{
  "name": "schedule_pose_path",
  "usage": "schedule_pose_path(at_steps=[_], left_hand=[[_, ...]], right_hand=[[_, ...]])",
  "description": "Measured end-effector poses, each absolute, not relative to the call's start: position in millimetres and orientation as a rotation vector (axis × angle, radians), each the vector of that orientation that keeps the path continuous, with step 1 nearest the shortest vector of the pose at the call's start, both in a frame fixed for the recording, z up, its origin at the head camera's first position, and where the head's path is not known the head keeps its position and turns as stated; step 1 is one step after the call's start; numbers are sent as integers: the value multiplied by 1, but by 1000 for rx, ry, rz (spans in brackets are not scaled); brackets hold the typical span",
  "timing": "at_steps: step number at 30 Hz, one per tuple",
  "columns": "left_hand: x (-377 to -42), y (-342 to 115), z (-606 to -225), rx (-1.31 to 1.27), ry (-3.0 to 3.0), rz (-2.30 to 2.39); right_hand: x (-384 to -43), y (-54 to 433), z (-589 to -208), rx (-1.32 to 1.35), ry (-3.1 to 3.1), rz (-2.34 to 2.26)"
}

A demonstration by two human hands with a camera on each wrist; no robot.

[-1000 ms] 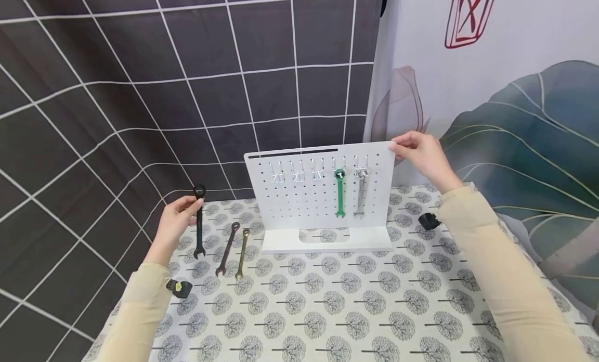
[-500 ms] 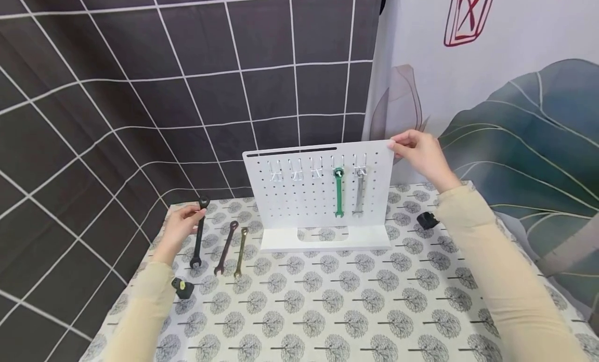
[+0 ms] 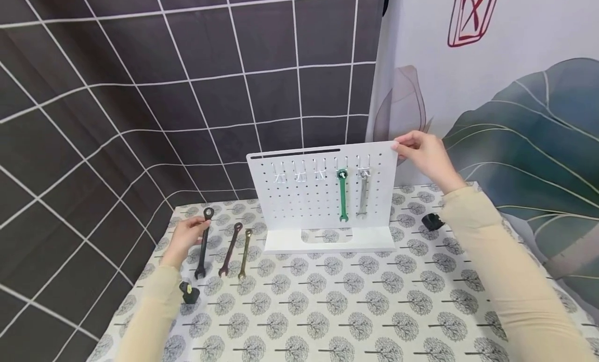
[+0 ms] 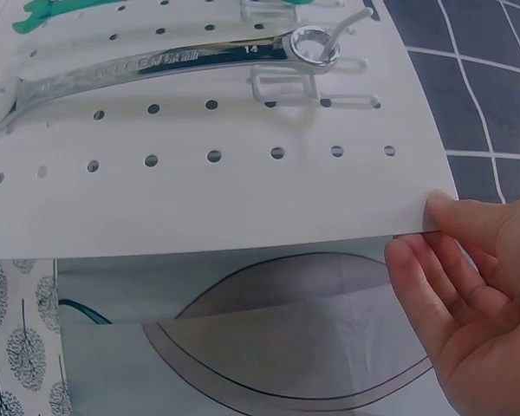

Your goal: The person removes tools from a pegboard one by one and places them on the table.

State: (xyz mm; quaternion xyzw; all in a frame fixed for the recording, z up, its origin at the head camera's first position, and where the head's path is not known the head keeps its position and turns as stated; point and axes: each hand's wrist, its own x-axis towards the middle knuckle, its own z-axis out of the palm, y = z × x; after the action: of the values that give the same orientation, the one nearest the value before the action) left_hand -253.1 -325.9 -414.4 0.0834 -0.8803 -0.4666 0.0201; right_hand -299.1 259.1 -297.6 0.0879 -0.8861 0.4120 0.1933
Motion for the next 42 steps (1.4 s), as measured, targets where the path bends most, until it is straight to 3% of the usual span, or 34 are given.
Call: schedule_pose_path(at_steps=[42], left_hand=[[-283, -323, -453, 309, -2827, -1289]], right_hand=[[-296, 259, -293, 248, -2488, 1146]])
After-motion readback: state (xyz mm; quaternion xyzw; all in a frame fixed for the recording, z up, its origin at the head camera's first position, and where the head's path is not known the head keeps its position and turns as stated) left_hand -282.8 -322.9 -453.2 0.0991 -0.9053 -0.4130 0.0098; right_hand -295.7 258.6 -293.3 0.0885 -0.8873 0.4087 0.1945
